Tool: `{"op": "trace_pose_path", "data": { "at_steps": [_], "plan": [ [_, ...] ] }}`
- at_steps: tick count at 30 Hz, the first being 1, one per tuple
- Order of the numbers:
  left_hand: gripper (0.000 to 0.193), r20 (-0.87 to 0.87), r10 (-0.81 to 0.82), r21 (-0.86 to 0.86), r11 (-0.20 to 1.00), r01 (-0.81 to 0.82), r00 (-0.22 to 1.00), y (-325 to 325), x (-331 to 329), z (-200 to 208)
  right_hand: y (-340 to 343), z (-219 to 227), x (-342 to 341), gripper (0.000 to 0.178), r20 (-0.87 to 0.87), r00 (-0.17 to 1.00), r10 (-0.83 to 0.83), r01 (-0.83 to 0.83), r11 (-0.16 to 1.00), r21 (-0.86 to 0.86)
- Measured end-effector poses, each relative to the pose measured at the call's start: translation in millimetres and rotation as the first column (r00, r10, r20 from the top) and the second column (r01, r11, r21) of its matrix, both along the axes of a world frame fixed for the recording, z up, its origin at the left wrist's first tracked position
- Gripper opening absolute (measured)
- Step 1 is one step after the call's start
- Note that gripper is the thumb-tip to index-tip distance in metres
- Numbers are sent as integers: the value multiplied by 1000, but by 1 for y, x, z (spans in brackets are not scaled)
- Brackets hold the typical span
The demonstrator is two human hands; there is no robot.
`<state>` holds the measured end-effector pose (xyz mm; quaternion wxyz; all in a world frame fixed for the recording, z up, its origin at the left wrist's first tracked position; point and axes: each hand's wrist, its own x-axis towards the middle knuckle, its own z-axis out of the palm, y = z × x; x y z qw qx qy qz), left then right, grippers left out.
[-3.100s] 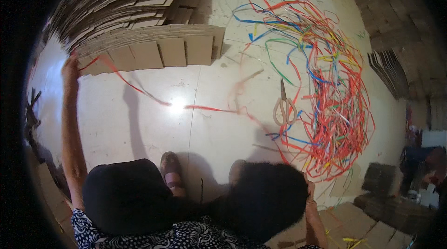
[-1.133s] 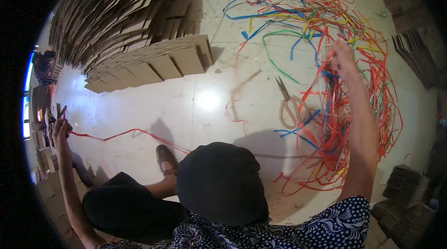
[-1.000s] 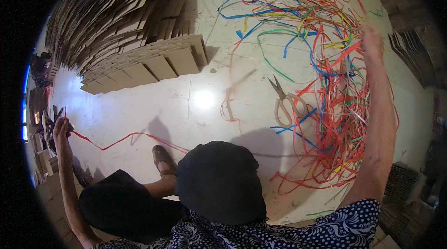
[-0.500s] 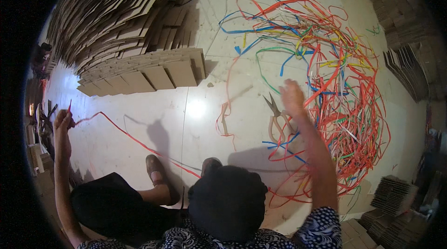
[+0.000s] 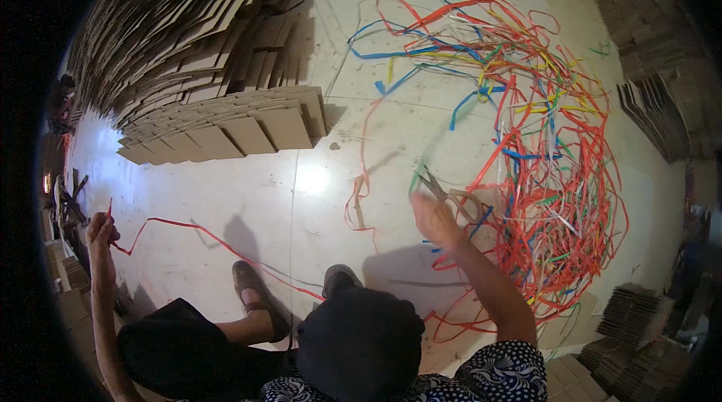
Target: The person gathers flat cardboard pieces into a stack, aligns them, and ties the bundle with a white string. They then use a red ribbon to secure the bundle further and place it aside.
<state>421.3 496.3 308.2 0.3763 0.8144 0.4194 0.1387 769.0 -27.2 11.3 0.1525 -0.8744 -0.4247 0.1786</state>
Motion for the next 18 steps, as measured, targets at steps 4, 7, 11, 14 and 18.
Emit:
{"op": "trace_pose_path", "data": {
  "at_steps": [4,7,11,14,18],
  "plan": [
    [16,-41,-19,-1,1000,19,999,6,1,-1,-76,-1,-58,11,-36,934,357,-354,933,56],
    [18,-8,10,5,1000,-10,1000,15,-1,-13,-117,40,-90,14,-446,816,368,-533,778,-334],
    [19,-55,-28,-47,999,25,998,10,15,-15,-138,49,-104,13,-425,838,341,-459,862,-213],
    [18,-32,-1,-86,996,-2,999,6,22,-17,-99,42,-45,11,-273,958,88,-150,965,-216],
    [19,-54,-1,-111,994,-5,999,8,23,-17,-43,26,63,10,15,980,-199,197,977,84]
  ]
}}
